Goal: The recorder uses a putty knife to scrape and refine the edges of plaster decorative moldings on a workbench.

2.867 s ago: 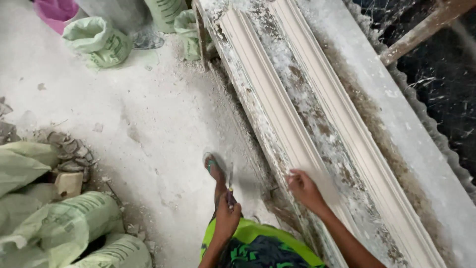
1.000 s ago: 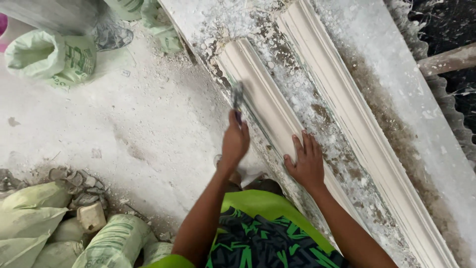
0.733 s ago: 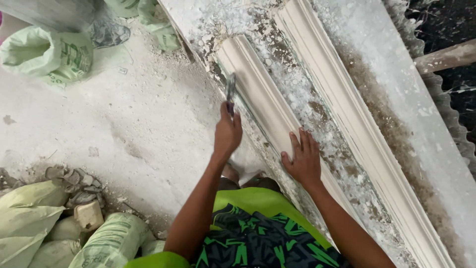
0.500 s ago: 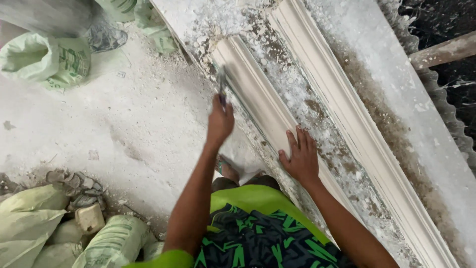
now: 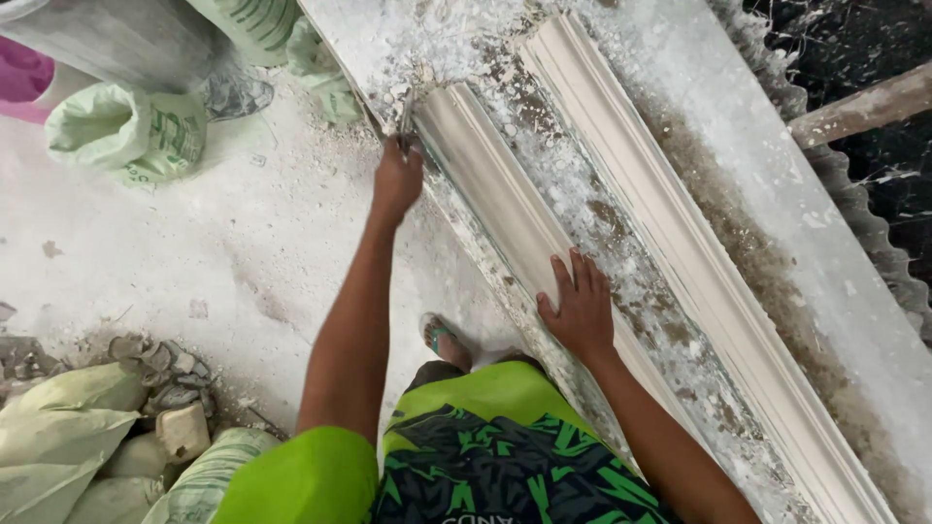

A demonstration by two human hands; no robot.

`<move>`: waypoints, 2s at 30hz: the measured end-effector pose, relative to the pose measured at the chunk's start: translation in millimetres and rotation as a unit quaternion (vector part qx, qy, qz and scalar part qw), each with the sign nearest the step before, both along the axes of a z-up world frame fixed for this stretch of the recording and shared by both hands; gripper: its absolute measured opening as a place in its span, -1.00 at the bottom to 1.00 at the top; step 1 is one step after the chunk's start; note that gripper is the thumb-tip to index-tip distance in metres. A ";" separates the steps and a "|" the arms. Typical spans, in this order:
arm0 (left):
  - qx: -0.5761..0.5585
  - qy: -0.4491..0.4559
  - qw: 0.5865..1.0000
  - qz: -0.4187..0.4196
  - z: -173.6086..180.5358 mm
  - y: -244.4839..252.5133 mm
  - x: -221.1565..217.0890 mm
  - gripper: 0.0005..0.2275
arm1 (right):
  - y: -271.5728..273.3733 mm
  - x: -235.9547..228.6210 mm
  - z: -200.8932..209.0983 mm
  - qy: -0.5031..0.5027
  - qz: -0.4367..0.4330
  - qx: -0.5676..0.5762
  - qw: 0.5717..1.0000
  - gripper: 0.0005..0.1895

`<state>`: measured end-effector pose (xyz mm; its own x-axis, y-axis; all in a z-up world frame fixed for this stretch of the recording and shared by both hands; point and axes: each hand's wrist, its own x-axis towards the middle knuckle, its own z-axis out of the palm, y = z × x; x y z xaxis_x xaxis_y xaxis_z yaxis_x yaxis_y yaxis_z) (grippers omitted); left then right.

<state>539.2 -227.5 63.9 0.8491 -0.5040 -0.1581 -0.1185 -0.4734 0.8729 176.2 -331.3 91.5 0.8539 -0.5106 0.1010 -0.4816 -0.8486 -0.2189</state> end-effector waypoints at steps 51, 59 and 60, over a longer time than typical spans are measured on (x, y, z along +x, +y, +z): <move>0.039 -0.299 0.573 -0.763 33.3 2.2 -19.9 -0.69 | 347.7 -139.9 -62.8 0.018 -0.667 0.044 0.744 -0.39; -0.040 -0.176 0.563 -0.807 -3.2 27.0 -267.2 -0.69 | 342.8 -115.8 -59.5 -0.067 -0.682 0.074 0.724 -0.41; -0.028 -0.192 0.556 -0.808 -1.6 27.5 -274.9 -0.70 | 342.4 -117.2 -60.5 -0.083 -0.678 0.079 0.726 -0.42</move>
<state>264.2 -200.0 62.3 -0.7541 -0.6532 -0.0680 -0.5329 0.5482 0.6446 59.1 11.1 31.0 -0.4627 -0.8865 -0.0070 -0.8062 0.4240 -0.4126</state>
